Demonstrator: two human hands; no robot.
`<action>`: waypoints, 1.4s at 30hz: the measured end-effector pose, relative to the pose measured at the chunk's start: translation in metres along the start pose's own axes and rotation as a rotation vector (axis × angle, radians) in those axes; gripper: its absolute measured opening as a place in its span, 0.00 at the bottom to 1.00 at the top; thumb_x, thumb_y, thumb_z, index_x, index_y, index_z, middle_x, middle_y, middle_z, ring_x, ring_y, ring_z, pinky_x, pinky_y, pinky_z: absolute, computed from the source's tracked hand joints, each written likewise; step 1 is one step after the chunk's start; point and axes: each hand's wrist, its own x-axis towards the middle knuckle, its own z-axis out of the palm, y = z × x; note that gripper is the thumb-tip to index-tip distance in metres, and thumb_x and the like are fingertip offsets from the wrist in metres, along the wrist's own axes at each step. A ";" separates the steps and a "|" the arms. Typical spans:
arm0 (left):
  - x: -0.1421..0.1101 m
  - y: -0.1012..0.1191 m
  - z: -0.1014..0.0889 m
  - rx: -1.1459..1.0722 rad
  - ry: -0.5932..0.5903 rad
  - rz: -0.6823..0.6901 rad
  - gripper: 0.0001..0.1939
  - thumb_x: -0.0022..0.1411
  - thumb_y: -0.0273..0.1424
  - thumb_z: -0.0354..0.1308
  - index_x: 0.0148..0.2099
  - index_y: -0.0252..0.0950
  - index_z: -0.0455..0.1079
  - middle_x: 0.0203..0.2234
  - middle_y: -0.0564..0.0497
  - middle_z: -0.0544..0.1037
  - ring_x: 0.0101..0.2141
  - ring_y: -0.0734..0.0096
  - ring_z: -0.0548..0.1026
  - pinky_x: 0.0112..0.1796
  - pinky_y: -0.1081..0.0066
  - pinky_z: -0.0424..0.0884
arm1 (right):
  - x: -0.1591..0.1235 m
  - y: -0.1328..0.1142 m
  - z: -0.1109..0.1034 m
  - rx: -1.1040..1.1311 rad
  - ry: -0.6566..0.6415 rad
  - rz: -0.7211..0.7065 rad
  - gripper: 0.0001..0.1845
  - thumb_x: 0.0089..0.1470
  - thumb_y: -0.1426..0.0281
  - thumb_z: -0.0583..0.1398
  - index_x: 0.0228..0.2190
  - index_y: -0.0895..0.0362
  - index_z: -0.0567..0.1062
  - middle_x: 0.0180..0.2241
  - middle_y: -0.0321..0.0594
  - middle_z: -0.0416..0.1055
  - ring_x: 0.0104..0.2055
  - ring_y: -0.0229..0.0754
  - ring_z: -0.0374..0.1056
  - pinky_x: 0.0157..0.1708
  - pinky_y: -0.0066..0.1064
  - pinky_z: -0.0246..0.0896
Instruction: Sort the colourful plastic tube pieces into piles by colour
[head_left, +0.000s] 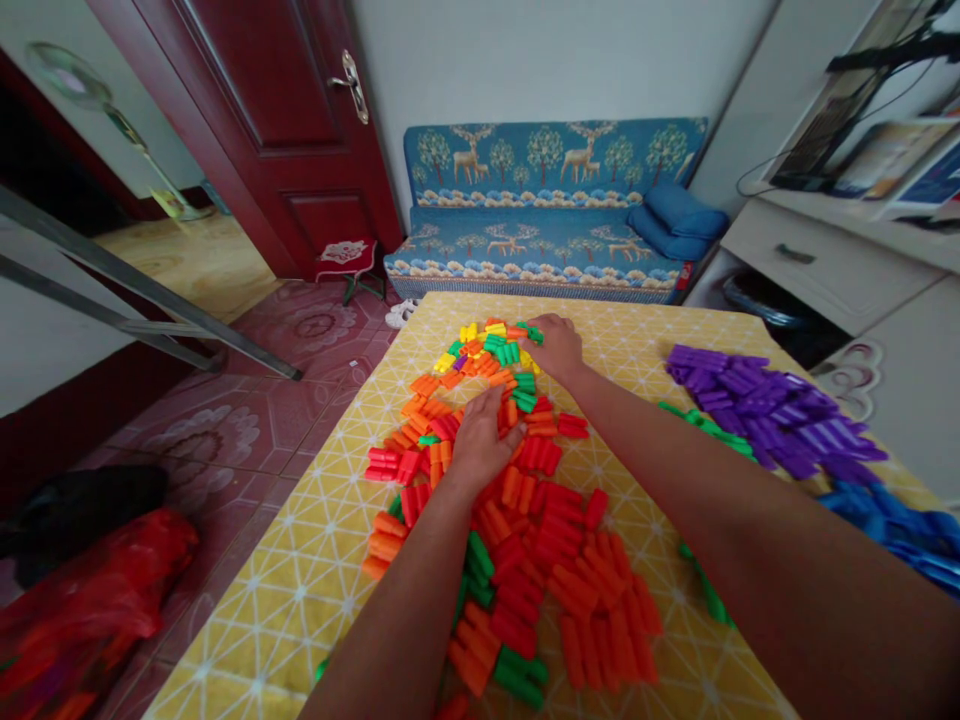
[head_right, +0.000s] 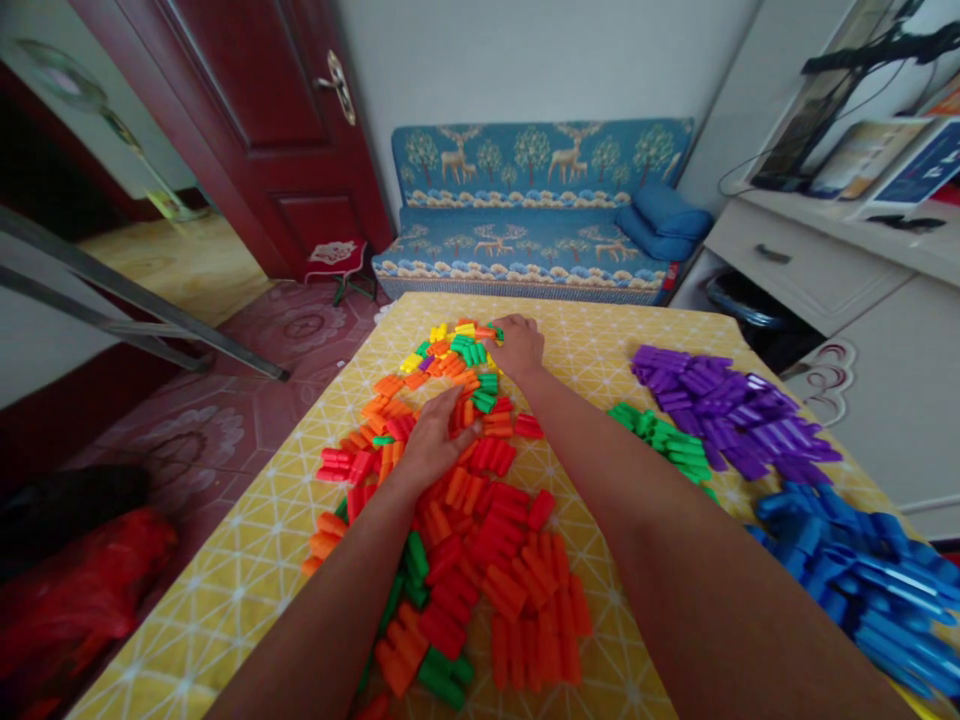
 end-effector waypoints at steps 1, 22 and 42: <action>0.000 0.000 0.000 -0.001 0.000 0.000 0.32 0.59 0.37 0.57 0.63 0.31 0.58 0.59 0.38 0.65 0.60 0.54 0.61 0.60 0.55 0.58 | 0.006 -0.002 0.003 0.000 -0.024 0.001 0.24 0.54 0.56 0.56 0.50 0.51 0.72 0.54 0.44 0.67 0.55 0.54 0.59 0.52 0.43 0.59; -0.002 0.003 0.001 -0.143 0.071 -0.113 0.43 0.55 0.36 0.61 0.68 0.34 0.46 0.66 0.37 0.50 0.66 0.52 0.48 0.63 0.53 0.49 | 0.034 -0.039 0.019 0.049 -0.490 -0.174 0.25 0.52 0.51 0.57 0.48 0.46 0.75 0.55 0.40 0.68 0.56 0.53 0.62 0.52 0.40 0.56; -0.001 0.003 0.005 -0.137 0.138 -0.146 0.49 0.47 0.34 0.66 0.68 0.35 0.47 0.66 0.37 0.46 0.66 0.48 0.43 0.63 0.51 0.48 | 0.047 -0.119 0.057 0.019 -0.500 -0.118 0.46 0.39 0.42 0.64 0.58 0.42 0.64 0.65 0.45 0.48 0.66 0.65 0.39 0.57 0.61 0.43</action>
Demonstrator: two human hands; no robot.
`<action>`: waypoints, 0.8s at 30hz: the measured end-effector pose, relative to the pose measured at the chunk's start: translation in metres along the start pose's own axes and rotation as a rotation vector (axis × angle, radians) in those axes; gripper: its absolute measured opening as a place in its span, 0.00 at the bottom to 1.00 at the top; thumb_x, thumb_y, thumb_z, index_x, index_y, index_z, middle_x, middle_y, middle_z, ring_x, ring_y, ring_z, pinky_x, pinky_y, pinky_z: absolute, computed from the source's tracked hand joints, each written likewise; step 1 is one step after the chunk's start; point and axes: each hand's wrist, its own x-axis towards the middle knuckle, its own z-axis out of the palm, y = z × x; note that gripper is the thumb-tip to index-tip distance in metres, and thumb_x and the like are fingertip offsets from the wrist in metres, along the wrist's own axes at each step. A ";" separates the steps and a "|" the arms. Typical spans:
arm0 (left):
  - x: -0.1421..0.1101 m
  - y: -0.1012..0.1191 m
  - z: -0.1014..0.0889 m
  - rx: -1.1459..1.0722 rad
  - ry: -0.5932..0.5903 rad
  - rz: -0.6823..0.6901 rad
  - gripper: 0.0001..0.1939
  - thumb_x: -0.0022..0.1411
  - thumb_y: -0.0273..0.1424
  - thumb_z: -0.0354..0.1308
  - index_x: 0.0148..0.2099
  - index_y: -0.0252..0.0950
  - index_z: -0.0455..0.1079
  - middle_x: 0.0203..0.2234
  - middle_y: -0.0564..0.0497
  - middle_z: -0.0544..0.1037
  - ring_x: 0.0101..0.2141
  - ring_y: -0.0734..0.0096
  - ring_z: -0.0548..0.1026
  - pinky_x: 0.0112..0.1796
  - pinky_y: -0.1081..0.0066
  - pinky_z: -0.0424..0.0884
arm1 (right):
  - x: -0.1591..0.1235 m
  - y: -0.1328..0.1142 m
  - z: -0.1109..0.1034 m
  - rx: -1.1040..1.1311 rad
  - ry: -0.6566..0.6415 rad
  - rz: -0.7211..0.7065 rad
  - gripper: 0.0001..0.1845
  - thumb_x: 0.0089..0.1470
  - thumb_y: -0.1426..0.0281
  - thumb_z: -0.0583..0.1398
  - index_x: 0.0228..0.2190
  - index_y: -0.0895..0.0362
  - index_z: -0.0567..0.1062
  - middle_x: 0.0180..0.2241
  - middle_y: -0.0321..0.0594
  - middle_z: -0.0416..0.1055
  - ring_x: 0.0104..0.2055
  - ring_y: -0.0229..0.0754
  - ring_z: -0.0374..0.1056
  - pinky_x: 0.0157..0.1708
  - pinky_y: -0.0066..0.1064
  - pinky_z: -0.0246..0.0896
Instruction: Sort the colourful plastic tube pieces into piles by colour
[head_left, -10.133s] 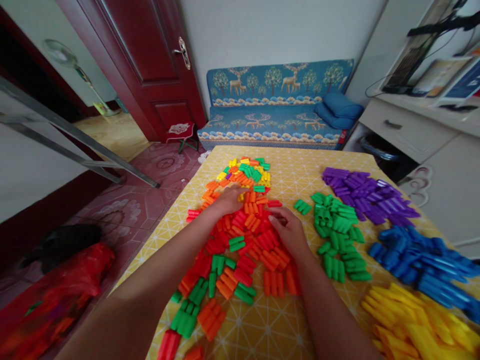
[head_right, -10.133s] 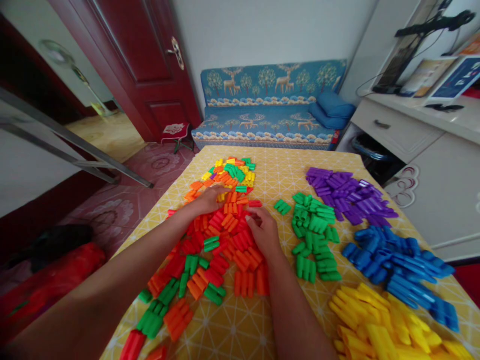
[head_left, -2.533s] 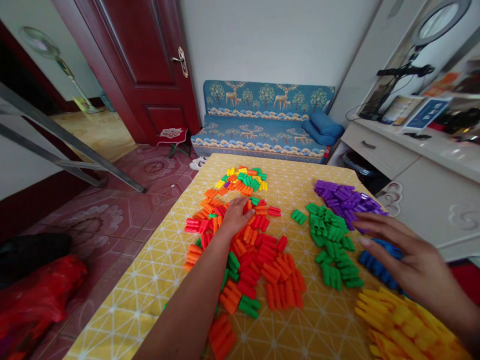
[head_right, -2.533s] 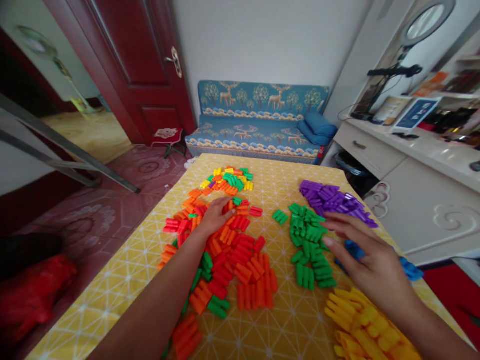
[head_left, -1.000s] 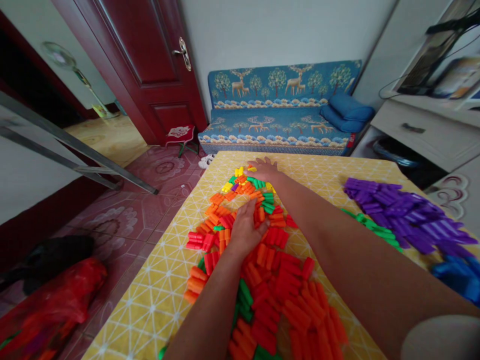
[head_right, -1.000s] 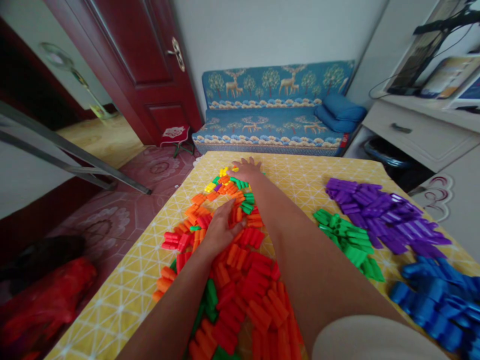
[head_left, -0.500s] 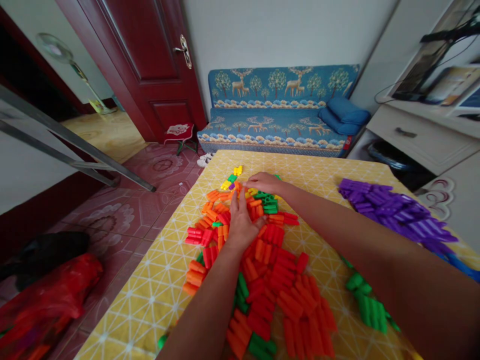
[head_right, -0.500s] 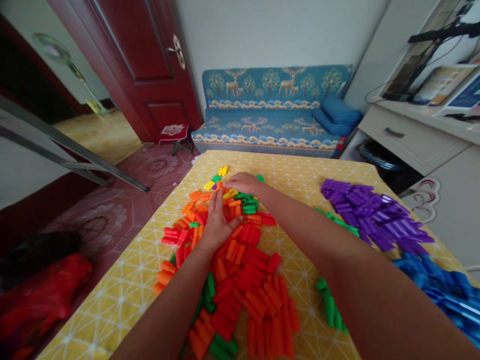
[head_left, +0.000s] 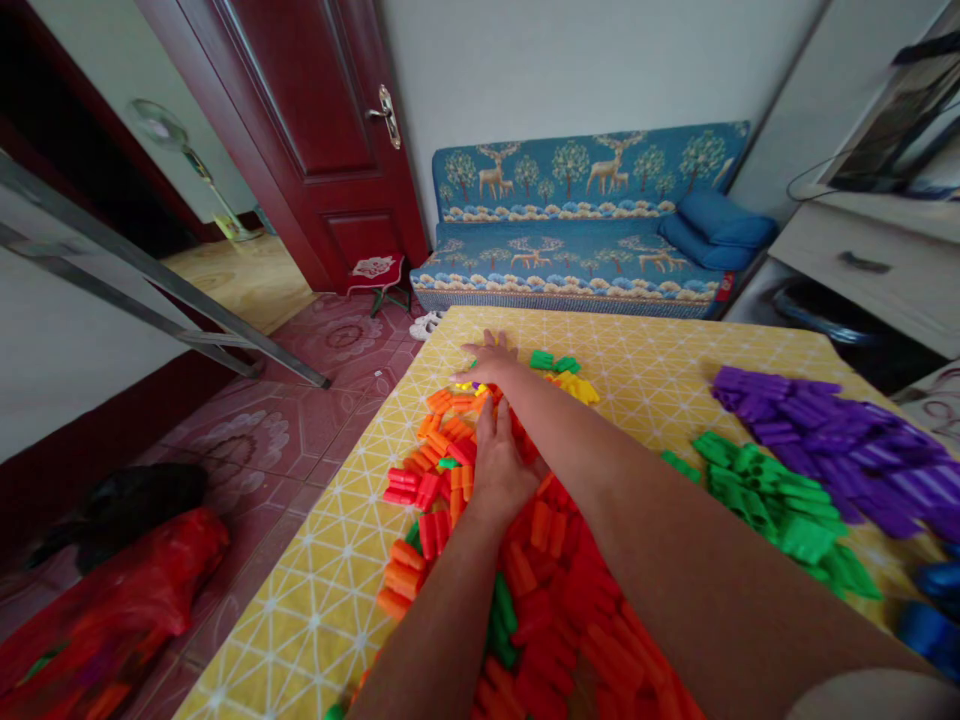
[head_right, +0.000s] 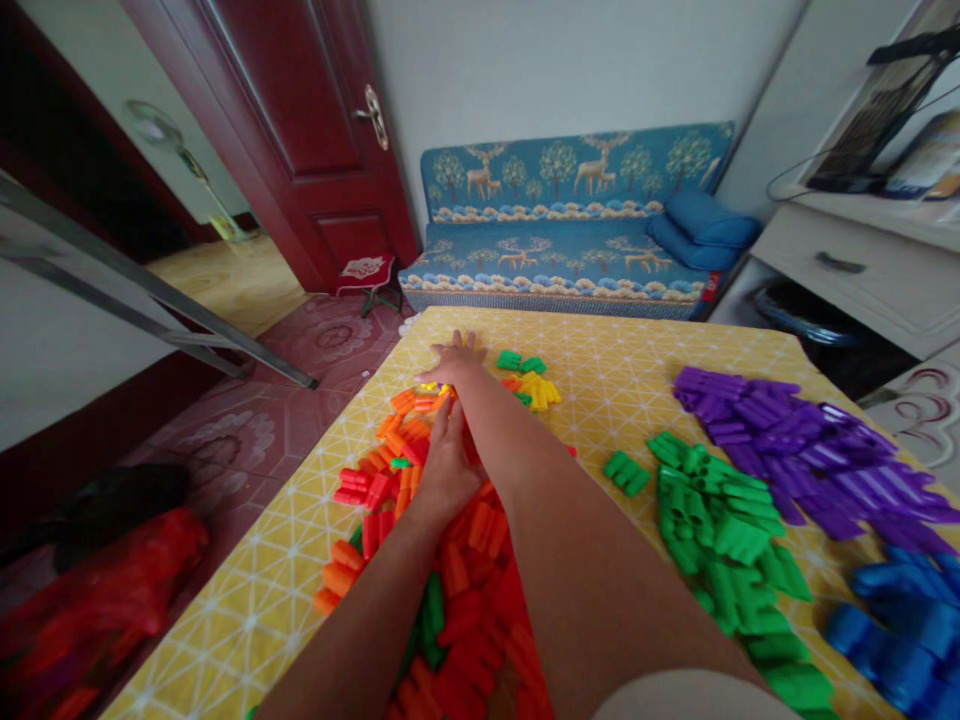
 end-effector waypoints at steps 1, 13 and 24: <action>0.000 0.000 -0.001 0.002 -0.003 0.008 0.48 0.47 0.33 0.65 0.67 0.35 0.48 0.66 0.37 0.48 0.67 0.48 0.43 0.63 0.51 0.48 | 0.001 -0.001 0.003 -0.002 -0.016 -0.010 0.42 0.40 0.44 0.64 0.56 0.43 0.67 0.63 0.45 0.51 0.65 0.64 0.42 0.57 0.59 0.44; 0.000 0.007 -0.003 -0.073 0.146 -0.102 0.53 0.50 0.44 0.65 0.69 0.40 0.37 0.68 0.38 0.34 0.67 0.48 0.33 0.63 0.50 0.44 | -0.051 0.021 -0.026 0.154 -0.067 -0.226 0.13 0.51 0.64 0.59 0.28 0.60 0.81 0.28 0.36 0.77 0.33 0.38 0.70 0.32 0.23 0.58; 0.000 -0.001 -0.003 -0.028 0.170 -0.047 0.44 0.50 0.40 0.66 0.66 0.37 0.54 0.66 0.39 0.49 0.66 0.49 0.45 0.63 0.54 0.48 | -0.110 0.094 -0.064 0.244 0.240 0.069 0.14 0.51 0.71 0.57 0.37 0.61 0.80 0.34 0.42 0.78 0.35 0.41 0.72 0.33 0.25 0.62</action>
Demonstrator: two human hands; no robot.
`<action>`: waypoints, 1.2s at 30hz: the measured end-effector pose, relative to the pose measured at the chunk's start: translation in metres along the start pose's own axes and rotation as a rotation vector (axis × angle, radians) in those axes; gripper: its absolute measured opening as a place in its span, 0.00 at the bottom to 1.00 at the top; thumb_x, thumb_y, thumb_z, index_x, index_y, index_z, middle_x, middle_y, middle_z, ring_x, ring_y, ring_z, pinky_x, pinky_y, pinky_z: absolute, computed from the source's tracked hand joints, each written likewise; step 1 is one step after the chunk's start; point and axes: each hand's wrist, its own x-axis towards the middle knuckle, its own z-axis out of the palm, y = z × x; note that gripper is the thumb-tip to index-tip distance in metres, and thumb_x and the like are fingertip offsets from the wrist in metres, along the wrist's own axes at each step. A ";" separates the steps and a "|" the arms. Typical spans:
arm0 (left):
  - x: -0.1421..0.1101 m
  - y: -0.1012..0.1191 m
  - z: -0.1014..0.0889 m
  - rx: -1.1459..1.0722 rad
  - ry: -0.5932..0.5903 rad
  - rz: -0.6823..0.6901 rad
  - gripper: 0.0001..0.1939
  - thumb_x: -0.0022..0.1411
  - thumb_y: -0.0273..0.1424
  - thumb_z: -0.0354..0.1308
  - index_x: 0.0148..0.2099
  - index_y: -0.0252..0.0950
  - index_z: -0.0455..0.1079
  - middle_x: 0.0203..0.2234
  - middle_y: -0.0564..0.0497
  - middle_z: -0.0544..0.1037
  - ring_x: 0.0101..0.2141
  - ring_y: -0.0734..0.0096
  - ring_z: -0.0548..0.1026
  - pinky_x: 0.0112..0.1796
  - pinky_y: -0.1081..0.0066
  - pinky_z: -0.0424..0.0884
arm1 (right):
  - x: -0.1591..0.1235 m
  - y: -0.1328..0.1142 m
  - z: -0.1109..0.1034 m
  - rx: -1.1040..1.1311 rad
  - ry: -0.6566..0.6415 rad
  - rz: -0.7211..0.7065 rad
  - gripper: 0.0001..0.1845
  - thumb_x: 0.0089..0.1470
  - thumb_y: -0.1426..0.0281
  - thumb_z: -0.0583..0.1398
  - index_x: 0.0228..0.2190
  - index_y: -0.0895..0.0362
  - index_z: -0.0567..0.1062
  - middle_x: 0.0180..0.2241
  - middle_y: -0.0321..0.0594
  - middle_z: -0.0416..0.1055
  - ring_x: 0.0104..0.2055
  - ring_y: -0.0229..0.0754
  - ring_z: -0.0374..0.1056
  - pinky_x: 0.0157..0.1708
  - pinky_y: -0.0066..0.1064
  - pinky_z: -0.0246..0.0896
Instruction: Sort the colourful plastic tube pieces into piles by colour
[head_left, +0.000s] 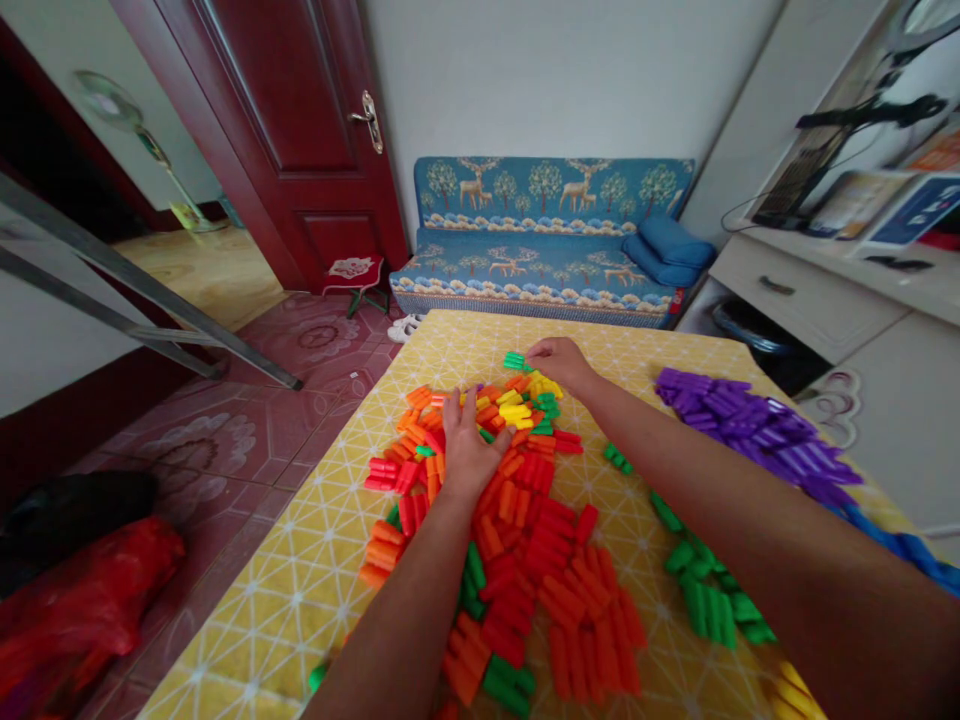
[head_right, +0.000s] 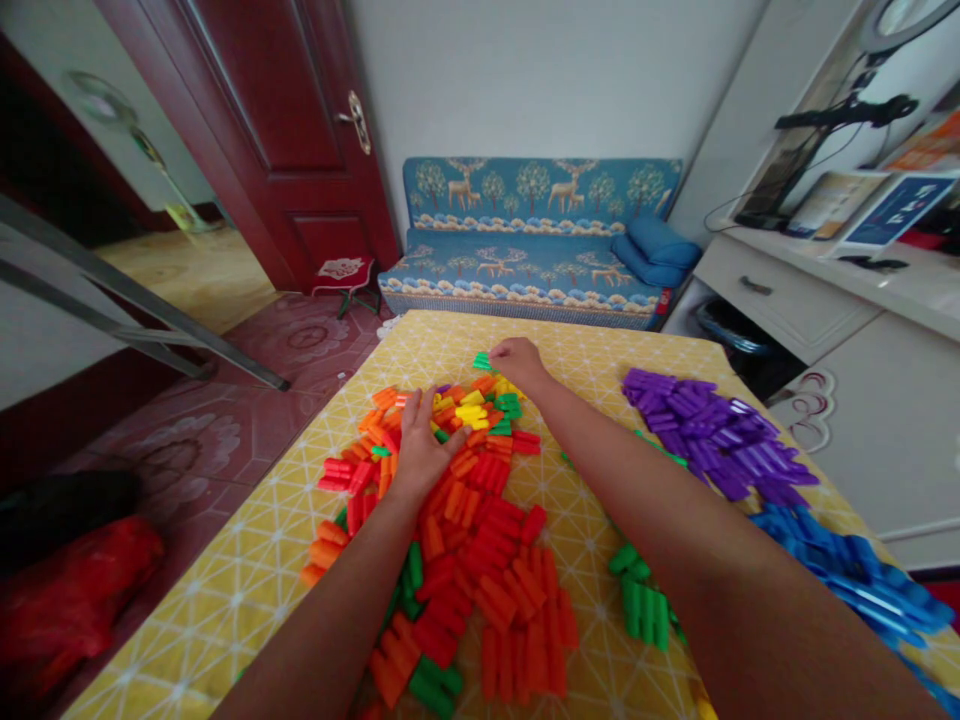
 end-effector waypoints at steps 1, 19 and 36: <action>0.000 -0.001 0.000 0.019 -0.004 0.007 0.42 0.50 0.39 0.66 0.65 0.37 0.57 0.66 0.40 0.51 0.66 0.48 0.45 0.63 0.54 0.48 | 0.000 0.011 -0.003 -0.033 0.028 0.046 0.13 0.50 0.70 0.58 0.35 0.62 0.81 0.33 0.44 0.78 0.36 0.43 0.73 0.33 0.26 0.62; 0.002 -0.006 0.002 0.071 0.000 0.096 0.32 0.47 0.32 0.67 0.57 0.41 0.69 0.62 0.43 0.60 0.65 0.43 0.48 0.61 0.46 0.52 | -0.002 0.045 0.027 -0.158 -0.184 0.194 0.23 0.49 0.51 0.61 0.27 0.61 0.79 0.22 0.40 0.74 0.26 0.39 0.69 0.24 0.25 0.58; 0.002 -0.005 0.002 0.104 -0.031 0.077 0.34 0.46 0.36 0.68 0.57 0.36 0.69 0.62 0.40 0.58 0.65 0.40 0.48 0.62 0.48 0.50 | -0.010 -0.009 0.032 -0.459 -0.111 -0.062 0.24 0.50 0.72 0.62 0.50 0.48 0.72 0.54 0.42 0.68 0.54 0.48 0.66 0.50 0.34 0.62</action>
